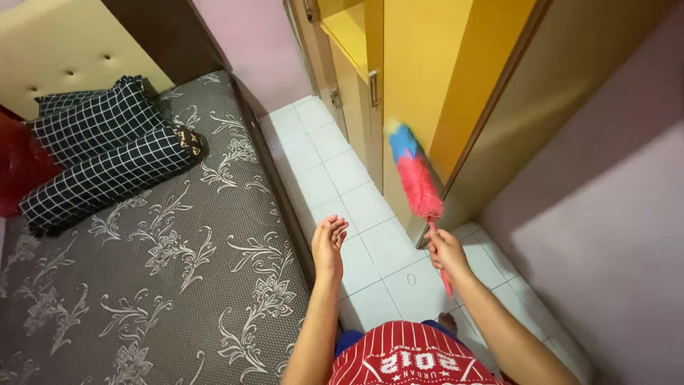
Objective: Use a feather duster to clean the surfaces of a wooden wardrobe.
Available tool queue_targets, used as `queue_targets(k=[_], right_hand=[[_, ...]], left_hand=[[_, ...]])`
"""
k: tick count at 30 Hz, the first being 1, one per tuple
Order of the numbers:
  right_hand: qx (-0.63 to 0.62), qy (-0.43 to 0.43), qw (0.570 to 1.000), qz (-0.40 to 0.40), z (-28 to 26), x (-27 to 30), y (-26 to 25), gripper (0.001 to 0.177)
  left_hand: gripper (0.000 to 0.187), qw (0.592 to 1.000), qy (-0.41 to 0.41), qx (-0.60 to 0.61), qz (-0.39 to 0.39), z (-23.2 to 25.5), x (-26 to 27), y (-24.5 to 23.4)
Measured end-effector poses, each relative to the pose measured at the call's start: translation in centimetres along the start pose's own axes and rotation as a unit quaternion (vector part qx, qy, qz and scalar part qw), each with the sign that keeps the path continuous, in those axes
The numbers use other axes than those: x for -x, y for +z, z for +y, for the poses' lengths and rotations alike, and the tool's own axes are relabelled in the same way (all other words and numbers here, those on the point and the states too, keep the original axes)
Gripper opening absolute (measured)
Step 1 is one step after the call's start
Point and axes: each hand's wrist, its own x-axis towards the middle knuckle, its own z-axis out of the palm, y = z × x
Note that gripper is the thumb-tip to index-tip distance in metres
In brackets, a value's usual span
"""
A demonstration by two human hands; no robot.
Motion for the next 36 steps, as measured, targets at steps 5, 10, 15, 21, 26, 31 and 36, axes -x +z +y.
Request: queue_targets(k=[5, 10, 15, 21, 26, 31, 36], right_hand=[[-0.015, -0.111, 0.994, 0.01, -1.0, 1.4, 1.5, 0.025], [0.004, -0.095, 0.995, 0.02, -0.7, 1.9, 1.6, 0.024], [0.045, -0.03, 0.997, 0.05, -0.9, 2.7, 1.8, 0.021], [0.038, -0.135, 0.988, 0.066, -3.2, 3.8, 3.4, 0.021], [0.077, -0.183, 0.977, 0.08, -2.6, 3.0, 3.4, 0.02], [0.102, -0.068, 0.989, 0.081, 1.3, -0.1, -0.1, 0.021], [0.07, -0.041, 0.995, 0.053, -0.7, -1.9, -1.8, 0.022]], left_hand=[[0.031, 1.0, -0.019, -0.012, -0.015, 0.6, -0.3, -0.6], [0.031, 0.999, -0.022, -0.015, -0.032, 0.8, -0.1, -1.5], [0.03, 0.999, -0.026, -0.013, -0.036, 1.5, 0.2, -1.8], [0.03, 0.999, -0.028, -0.013, -0.02, 1.0, 0.2, -2.1], [0.03, 1.0, -0.022, -0.007, -0.02, 0.8, 0.3, -1.5], [0.03, 1.0, -0.012, -0.005, -0.013, 0.4, 0.4, -1.2], [0.029, 1.0, -0.008, 0.001, -0.003, -0.8, -0.1, -0.2]])
